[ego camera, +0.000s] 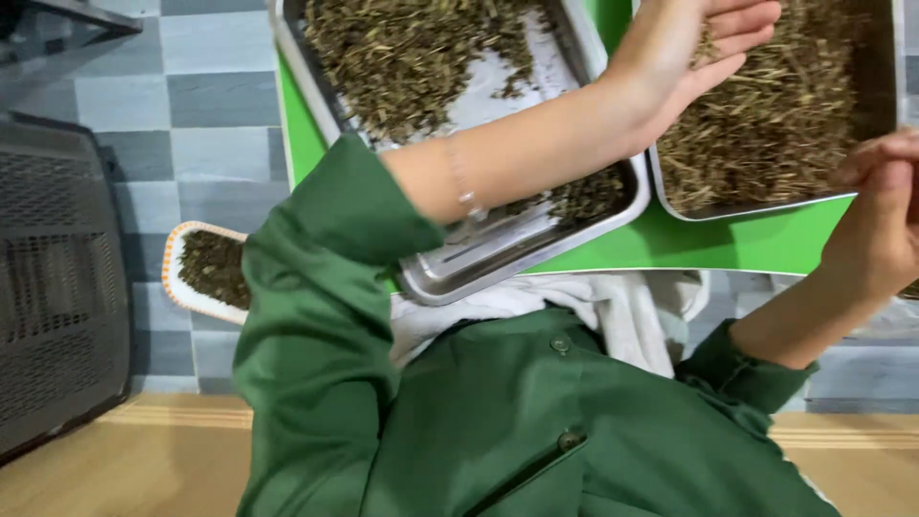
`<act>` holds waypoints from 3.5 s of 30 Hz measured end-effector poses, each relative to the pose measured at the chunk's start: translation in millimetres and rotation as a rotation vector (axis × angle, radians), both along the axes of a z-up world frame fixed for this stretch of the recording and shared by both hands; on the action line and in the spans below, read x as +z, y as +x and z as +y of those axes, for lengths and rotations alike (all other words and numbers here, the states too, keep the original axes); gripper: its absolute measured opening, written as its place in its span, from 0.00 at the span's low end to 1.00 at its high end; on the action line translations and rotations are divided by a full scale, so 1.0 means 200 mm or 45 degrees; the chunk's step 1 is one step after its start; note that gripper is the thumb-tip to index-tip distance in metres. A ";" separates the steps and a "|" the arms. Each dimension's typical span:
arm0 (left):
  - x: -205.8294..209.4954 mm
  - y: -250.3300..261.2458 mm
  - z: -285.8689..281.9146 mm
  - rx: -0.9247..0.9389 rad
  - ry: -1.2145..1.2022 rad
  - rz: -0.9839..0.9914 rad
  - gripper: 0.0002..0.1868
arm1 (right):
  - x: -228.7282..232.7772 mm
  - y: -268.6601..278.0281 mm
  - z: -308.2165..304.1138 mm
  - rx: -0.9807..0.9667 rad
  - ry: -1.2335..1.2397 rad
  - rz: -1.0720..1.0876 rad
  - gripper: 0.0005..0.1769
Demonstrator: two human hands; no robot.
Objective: Sort dried tea leaves by manually picking out stems and placing them in a separate dish
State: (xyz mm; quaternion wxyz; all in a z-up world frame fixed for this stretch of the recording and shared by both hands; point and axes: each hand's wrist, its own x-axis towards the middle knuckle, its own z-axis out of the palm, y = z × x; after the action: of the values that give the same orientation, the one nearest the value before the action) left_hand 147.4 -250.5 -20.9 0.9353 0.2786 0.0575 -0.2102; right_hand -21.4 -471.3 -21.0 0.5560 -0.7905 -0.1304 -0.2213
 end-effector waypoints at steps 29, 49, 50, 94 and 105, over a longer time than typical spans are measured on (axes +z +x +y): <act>0.62 -0.09 0.59 -0.720 0.142 -0.355 0.39 | 0.52 -0.12 0.47 1.658 -0.083 0.278 0.21; 0.40 -0.22 0.82 -0.691 0.144 -0.271 0.34 | 0.31 -0.18 0.41 1.438 -0.244 0.946 0.08; 0.40 -0.23 0.82 -0.677 0.128 -0.233 0.34 | 0.30 -0.19 0.41 1.502 -0.195 0.902 0.10; 0.28 -0.84 1.40 0.577 1.660 -0.888 0.17 | 0.53 -0.15 0.99 1.070 -0.577 0.170 0.14; 0.13 -0.82 1.36 0.730 1.312 -0.663 0.10 | 0.14 0.07 1.55 1.069 -1.469 -0.106 0.58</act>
State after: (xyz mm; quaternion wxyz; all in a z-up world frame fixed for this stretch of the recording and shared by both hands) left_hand -16.1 21.8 5.8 0.6840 0.7076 -0.0056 0.1771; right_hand -7.0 -160.7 7.2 0.0819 -0.8325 -0.5412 0.0856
